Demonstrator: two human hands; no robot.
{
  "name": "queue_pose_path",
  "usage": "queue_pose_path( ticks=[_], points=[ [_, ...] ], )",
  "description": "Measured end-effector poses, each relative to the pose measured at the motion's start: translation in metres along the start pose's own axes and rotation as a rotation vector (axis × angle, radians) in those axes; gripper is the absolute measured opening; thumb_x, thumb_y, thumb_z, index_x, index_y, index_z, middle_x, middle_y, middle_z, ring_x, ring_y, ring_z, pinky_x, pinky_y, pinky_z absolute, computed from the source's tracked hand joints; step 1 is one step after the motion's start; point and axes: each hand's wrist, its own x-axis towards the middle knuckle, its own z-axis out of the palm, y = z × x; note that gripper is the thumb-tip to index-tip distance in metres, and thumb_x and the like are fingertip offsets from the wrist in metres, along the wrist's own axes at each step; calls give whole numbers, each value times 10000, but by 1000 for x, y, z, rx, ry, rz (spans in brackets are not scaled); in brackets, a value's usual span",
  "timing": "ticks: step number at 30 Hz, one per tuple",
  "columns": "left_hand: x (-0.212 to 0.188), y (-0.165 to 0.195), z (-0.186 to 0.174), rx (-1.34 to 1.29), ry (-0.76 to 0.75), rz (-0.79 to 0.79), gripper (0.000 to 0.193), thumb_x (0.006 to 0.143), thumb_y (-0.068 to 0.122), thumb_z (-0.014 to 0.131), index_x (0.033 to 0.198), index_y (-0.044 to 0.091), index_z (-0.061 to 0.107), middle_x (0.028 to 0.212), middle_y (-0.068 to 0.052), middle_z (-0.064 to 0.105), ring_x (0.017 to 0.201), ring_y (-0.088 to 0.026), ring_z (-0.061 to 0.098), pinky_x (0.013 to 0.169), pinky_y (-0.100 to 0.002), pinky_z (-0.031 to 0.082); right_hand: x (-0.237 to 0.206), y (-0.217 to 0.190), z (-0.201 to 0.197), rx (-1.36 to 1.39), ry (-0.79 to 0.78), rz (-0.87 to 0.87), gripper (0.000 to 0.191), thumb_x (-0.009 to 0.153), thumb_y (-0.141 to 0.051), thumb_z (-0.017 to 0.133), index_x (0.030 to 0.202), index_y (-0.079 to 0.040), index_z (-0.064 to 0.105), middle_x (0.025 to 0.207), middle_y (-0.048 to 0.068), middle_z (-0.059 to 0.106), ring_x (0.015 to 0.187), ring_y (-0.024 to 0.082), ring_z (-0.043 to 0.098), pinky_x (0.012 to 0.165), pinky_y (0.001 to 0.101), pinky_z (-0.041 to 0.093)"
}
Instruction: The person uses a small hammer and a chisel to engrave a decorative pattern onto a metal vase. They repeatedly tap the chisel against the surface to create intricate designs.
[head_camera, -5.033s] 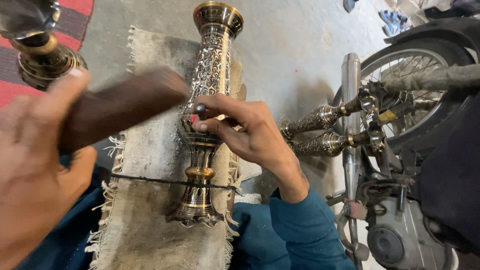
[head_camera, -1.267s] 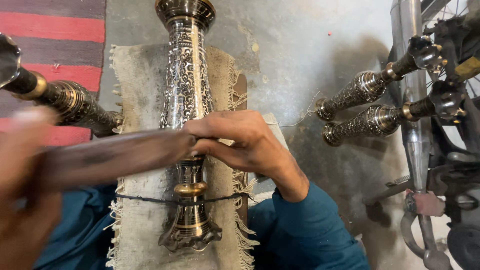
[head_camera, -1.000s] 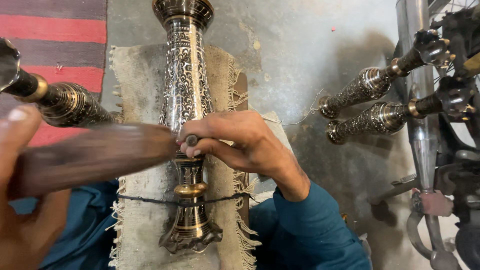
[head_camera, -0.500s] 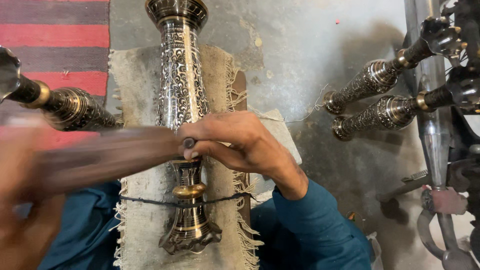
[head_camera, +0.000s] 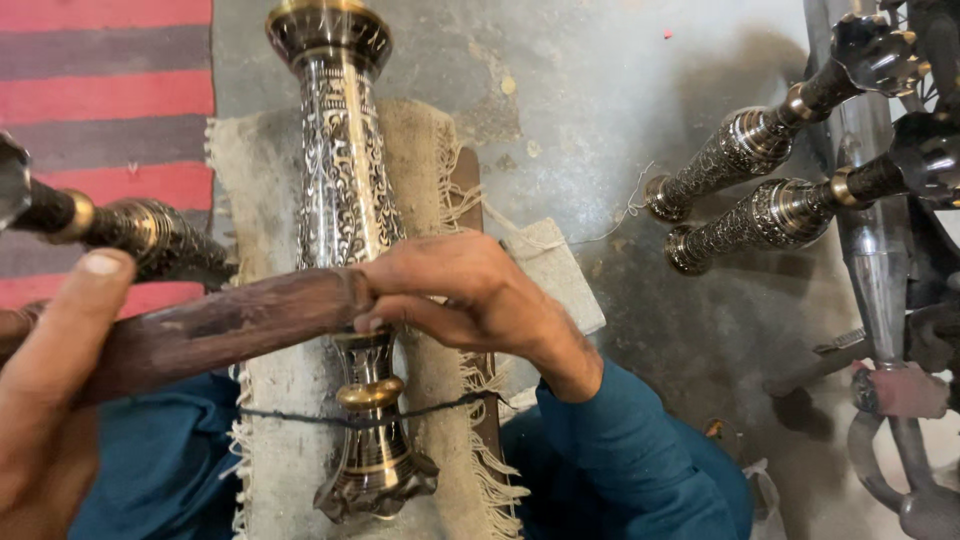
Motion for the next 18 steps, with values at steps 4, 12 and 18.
queue_pose_path(
  ticks=[4, 12, 18],
  points=[
    [5, 2, -3, -12, 2, 8, 662, 887, -139, 658, 1497, 80, 527, 1047, -196, 650, 860, -263, 633, 799, -354, 512, -8, -1, -4, 65, 37, 1, 171, 1050, -197, 727, 1213, -152, 703, 1064, 17, 785, 964, 134, 796, 857, 259, 673],
    [5, 4, -3, -22, 16, 24, 680, 895, -147, 655, 1517, 87, 512, 1103, -198, 642, 895, -259, 638, 832, -346, 520, -13, -3, -9, 7, 43, -7, 244, 1047, -128, 712, 1287, -105, 671, 1137, 71, 754, 1040, 213, 777, 909, 322, 648],
    [9, 8, -5, -15, 25, 26, 694, 901, -153, 654, 1532, 93, 501, 1145, -200, 637, 922, -257, 642, 857, -340, 526, -12, -9, -8, 69, 85, 2, 225, 1034, -101, 738, 1252, -125, 688, 1093, 41, 771, 983, 170, 790, 878, 296, 653]
  ],
)
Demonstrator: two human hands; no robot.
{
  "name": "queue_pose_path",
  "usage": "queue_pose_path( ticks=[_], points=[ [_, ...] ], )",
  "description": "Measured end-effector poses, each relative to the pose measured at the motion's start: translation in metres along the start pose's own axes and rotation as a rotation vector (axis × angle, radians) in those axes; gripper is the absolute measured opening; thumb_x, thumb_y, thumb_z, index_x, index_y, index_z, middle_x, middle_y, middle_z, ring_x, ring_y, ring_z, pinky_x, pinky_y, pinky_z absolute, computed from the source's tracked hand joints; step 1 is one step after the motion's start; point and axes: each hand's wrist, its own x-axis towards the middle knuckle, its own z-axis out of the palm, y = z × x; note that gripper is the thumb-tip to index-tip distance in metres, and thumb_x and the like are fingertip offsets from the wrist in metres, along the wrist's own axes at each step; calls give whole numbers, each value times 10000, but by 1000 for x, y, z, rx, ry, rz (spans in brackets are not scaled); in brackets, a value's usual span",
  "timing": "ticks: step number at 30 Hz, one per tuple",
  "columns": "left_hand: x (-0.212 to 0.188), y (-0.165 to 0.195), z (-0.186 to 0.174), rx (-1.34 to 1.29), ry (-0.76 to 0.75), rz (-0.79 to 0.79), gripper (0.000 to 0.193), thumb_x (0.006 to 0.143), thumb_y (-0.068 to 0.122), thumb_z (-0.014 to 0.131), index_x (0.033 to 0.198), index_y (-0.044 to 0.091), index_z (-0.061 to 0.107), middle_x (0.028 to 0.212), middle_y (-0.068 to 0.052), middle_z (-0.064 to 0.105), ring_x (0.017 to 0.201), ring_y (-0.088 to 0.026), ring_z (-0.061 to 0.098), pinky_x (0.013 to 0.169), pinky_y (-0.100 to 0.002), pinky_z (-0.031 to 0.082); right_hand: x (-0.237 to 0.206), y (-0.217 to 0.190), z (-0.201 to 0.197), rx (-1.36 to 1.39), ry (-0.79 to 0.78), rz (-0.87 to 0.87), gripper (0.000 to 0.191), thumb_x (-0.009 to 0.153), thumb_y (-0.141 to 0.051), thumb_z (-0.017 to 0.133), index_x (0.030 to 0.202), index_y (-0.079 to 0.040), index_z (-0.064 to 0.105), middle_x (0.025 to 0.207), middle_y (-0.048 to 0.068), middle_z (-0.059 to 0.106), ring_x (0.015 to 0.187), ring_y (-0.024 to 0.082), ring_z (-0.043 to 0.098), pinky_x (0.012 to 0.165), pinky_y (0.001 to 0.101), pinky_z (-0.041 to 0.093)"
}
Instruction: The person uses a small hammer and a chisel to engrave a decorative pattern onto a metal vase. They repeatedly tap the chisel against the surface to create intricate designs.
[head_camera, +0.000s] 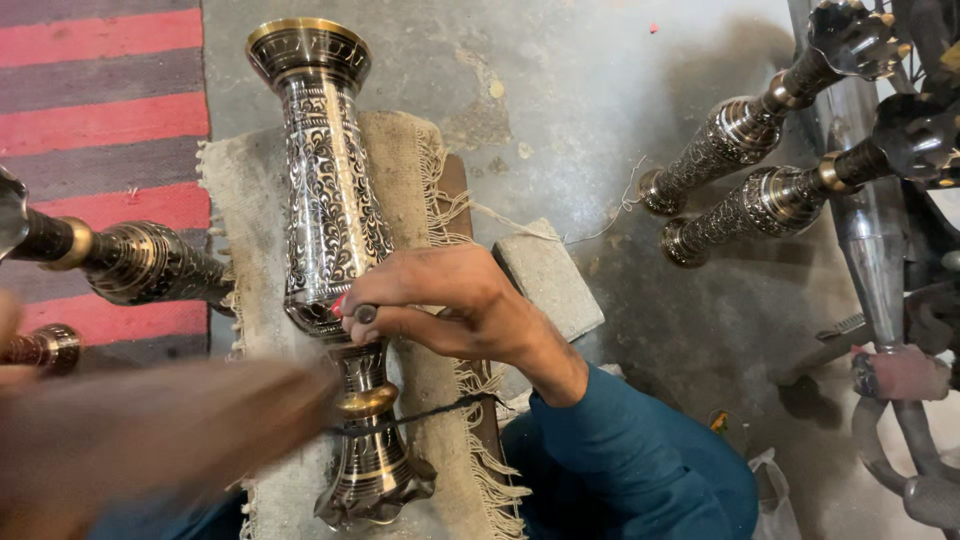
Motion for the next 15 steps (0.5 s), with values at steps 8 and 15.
queue_pose_path(
  ticks=[8, 15],
  points=[
    [-19, -19, 1, -163, 20, -7, 759, 864, -134, 659, 1569, 89, 488, 1210, -201, 636, 986, -251, 649, 911, -330, 531, -18, 3, 15, 300, 216, 32, 216, 1024, 46, 688, 1218, -47, 665, 1098, 120, 751, 986, 200, 763, 887, 318, 668],
    [-80, -112, 80, -526, -214, -205, 884, 630, 36, 778, 1472, 132, 529, 1183, -154, 667, 1071, -236, 689, 981, -351, 517, -34, 0, 8, 319, 510, 62, 201, 1044, 66, 646, 1229, -8, 624, 1006, 154, 753, 960, 209, 759, 883, 352, 671]
  ],
)
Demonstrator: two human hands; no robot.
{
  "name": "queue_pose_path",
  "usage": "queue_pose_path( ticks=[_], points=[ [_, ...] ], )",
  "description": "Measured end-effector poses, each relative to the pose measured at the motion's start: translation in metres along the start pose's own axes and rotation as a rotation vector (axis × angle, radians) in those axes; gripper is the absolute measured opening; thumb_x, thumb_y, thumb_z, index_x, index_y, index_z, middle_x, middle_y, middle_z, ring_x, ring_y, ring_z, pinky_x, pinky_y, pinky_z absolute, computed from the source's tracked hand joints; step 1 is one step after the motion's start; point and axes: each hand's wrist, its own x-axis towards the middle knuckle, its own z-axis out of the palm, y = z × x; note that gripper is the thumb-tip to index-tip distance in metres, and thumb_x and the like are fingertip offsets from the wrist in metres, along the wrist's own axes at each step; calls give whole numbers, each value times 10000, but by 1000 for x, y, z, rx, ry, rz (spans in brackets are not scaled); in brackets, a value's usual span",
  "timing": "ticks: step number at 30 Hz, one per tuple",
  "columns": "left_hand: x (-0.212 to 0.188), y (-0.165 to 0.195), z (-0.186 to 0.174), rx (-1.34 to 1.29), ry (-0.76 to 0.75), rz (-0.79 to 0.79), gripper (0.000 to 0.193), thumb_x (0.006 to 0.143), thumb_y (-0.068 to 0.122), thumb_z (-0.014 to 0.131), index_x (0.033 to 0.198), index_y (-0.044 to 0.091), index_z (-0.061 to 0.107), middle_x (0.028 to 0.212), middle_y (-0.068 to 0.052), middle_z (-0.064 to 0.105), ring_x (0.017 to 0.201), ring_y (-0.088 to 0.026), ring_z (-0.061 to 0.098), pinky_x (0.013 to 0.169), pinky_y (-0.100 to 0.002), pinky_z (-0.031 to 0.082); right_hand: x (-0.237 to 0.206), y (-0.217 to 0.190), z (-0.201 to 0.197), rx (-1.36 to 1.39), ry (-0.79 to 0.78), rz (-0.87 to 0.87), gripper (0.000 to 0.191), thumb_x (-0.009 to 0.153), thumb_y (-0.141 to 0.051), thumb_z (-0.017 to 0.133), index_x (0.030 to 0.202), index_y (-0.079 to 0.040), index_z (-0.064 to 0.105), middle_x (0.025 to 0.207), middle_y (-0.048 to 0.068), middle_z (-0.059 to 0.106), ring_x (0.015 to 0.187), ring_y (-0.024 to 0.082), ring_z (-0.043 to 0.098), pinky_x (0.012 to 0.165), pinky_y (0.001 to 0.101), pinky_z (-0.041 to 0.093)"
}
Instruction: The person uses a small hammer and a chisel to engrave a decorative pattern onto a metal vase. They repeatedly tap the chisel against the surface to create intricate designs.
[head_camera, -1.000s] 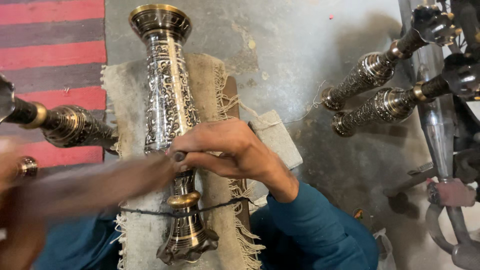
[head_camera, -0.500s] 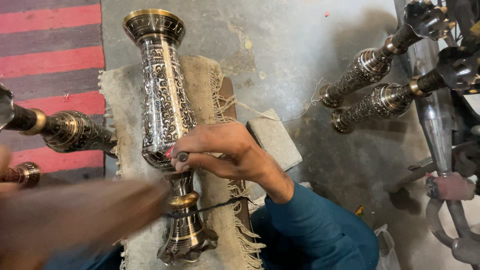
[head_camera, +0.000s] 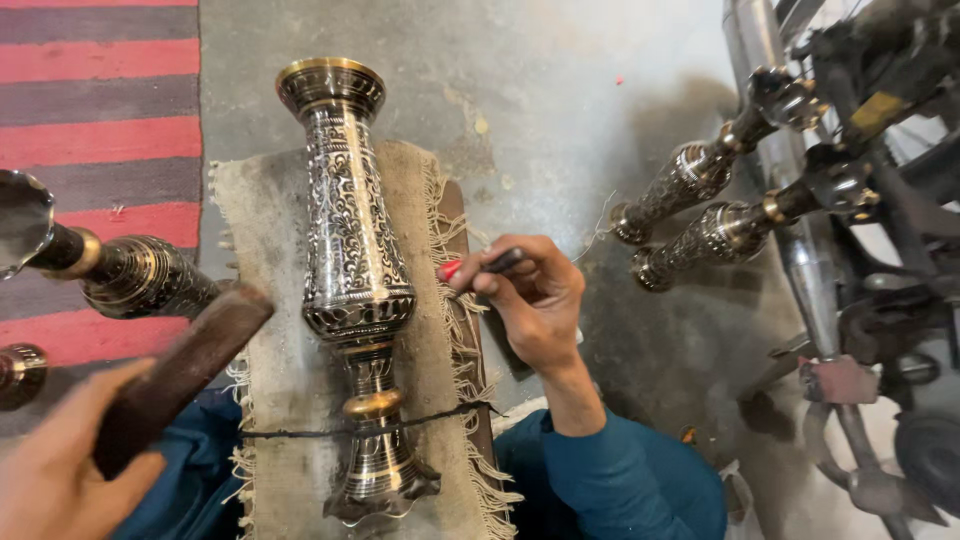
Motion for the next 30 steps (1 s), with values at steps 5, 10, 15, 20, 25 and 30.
queue_pose_path(
  ticks=[5, 10, 15, 20, 25, 30],
  points=[
    [-13, -44, 29, -218, -417, -408, 776, 700, 72, 856, 1408, 181, 558, 1024, -131, 708, 988, -318, 693, 916, -362, 541, -17, -22, 15, -75, 17, 76, 188, 1024, 55, 665, 1201, 6, 627, 983, 157, 750, 992, 202, 760, 908, 350, 661],
    [-21, 56, 16, 103, 129, 318, 875, 626, 264, 786, 1451, 101, 541, 1307, -191, 611, 1193, -381, 568, 1073, -444, 406, -34, -38, 45, -164, -23, 222, 194, 994, 47, 701, 1173, 21, 632, 987, 166, 751, 982, 203, 751, 864, 323, 643],
    [-57, 181, 70, 118, 134, 757, 371, 797, 206, 619, 1103, 49, 757, 999, -161, 694, 1059, -283, 642, 1098, -583, 365, -39, -47, 67, -169, -36, 231, 271, 992, -1, 727, 1242, 19, 626, 993, 159, 755, 986, 199, 749, 896, 324, 637],
    [-52, 193, 82, 361, 14, 873, 297, 810, 192, 619, 964, -36, 731, 931, -180, 707, 1034, -330, 658, 1094, -610, 392, -39, -64, 77, -231, -32, 282, 304, 966, 25, 728, 1248, 31, 616, 1017, 174, 759, 1023, 228, 755, 940, 367, 642],
    [-48, 163, 64, -64, 137, 968, 257, 826, 80, 667, 1066, 0, 714, 1027, -116, 686, 1060, -276, 640, 1150, -535, 458, -23, -76, 84, -289, -80, 314, 244, 973, 57, 706, 1205, 33, 633, 1047, 168, 774, 1043, 222, 762, 949, 369, 651],
    [-55, 143, 66, -351, 220, 856, 439, 653, -32, 683, 1088, 27, 693, 1113, -104, 665, 1090, -289, 628, 1128, -546, 493, 6, -73, 111, -418, -205, 412, 196, 974, 24, 715, 1162, 27, 660, 1054, 127, 778, 1000, 172, 764, 857, 302, 652]
  ],
)
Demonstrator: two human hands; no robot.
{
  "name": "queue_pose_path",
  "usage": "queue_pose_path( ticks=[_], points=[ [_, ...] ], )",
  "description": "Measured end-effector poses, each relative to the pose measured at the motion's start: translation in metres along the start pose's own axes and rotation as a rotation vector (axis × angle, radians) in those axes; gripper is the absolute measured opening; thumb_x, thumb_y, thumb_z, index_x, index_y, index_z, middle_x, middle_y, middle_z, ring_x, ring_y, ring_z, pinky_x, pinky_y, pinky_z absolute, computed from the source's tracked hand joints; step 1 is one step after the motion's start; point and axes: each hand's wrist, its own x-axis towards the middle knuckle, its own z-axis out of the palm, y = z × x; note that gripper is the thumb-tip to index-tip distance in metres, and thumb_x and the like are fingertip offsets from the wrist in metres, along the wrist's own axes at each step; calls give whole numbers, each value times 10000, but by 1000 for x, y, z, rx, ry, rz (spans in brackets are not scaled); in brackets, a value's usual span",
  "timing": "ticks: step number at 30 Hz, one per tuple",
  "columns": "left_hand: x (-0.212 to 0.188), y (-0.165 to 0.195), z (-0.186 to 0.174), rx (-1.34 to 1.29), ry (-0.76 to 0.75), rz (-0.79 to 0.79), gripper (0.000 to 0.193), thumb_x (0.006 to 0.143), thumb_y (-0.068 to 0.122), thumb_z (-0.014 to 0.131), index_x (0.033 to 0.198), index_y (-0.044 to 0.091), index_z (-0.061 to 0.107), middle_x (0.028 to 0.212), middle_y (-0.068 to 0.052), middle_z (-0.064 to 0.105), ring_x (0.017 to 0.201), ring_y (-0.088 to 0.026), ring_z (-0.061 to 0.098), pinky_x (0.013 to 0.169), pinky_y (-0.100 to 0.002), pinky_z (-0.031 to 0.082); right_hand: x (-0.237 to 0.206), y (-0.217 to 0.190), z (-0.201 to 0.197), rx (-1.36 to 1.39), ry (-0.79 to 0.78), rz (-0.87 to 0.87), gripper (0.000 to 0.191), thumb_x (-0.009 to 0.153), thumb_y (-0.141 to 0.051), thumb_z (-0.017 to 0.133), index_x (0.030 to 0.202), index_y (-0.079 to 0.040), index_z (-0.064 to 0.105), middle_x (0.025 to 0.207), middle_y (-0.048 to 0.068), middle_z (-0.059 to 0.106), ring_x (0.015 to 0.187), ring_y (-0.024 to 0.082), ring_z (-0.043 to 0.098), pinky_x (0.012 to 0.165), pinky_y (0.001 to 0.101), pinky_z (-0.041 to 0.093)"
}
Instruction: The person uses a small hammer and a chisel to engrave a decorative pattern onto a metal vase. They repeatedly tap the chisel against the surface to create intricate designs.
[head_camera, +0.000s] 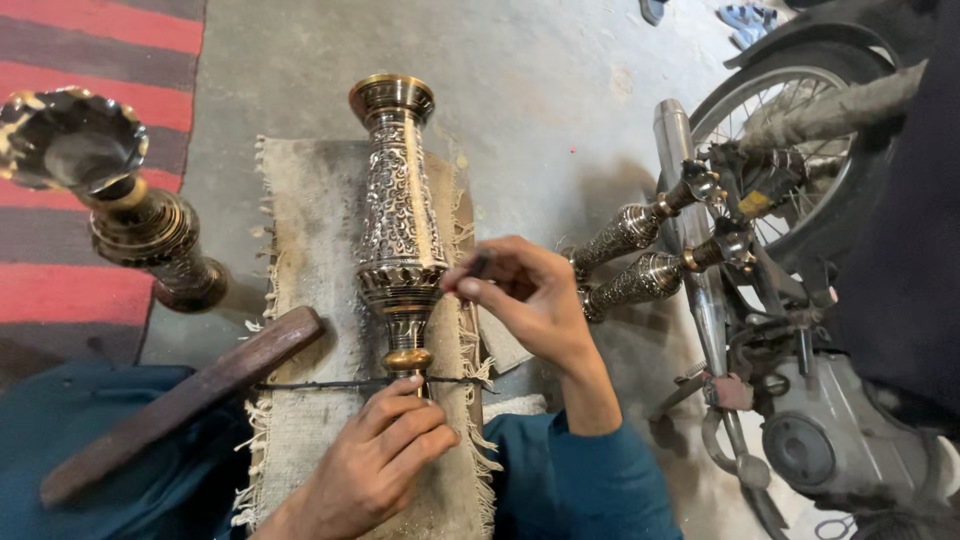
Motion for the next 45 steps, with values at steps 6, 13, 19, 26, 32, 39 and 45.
queue_pose_path(
  ticks=[6, 13, 19, 26, 32, 39, 45],
  points=[
    [1, 2, -17, -27, -62, 0, 404, 740, 52, 763, 1135, 16, 687, 1143, -144, 652, 1130, -322, 613, 1093, -545, 473, 45, -22, 36, -258, -200, -6, 318, 943, -58, 776, 1239, -15, 671, 1067, 97, 782, 962, 140, 754, 840, 274, 632],
    [-44, -61, -107, 638, 5, -517, 580, 754, 328, 757, 1253, 75, 607, 1194, -175, 666, 1119, -404, 619, 950, -501, 509, 69, -32, 53, -506, -377, -68, 352, 988, -141, 731, 1317, -63, 632, 1082, 112, 799, 973, 186, 798, 844, 324, 632],
    [-92, -92, -140, 218, -620, -1348, 526, 793, 331, 847, 1241, 193, 607, 902, -131, 760, 926, -344, 761, 810, -454, 581, 73, -29, 62, -526, -393, -150, 330, 1016, -103, 697, 1336, -66, 628, 1114, 120, 790, 1050, 223, 804, 868, 331, 646],
    [-74, -56, -116, 103, -206, -1420, 626, 769, 213, 800, 1320, 96, 527, 902, -206, 753, 908, -366, 760, 764, -437, 571, 71, -26, 66, -637, -393, -212, 346, 995, -103, 709, 1330, -64, 634, 1105, 106, 784, 937, 206, 793, 777, 338, 633],
    [-39, -39, -118, 95, -8, -1416, 820, 820, 157, 783, 1550, 121, 412, 987, -215, 693, 881, -327, 749, 801, -415, 572, 68, -25, 70, -655, -385, -212, 318, 997, -115, 698, 1308, -69, 646, 1037, 72, 805, 893, 176, 804, 698, 326, 624],
    [-21, -31, -121, 72, 199, -955, 897, 768, 75, 745, 1564, 151, 339, 1157, -186, 696, 935, -286, 745, 762, -403, 558, 67, -22, 68, -584, -391, -226, 326, 1018, -66, 674, 1340, -55, 627, 1101, 96, 795, 1044, 194, 801, 859, 299, 677],
    [-9, -28, -128, 542, 64, -776, 885, 759, 81, 806, 1553, 204, 433, 1042, -134, 649, 844, -326, 685, 785, -445, 549, 64, -21, 64, -626, -405, -238, 341, 1010, -87, 688, 1347, -83, 637, 1086, 88, 797, 991, 191, 807, 841, 318, 659]
  ],
)
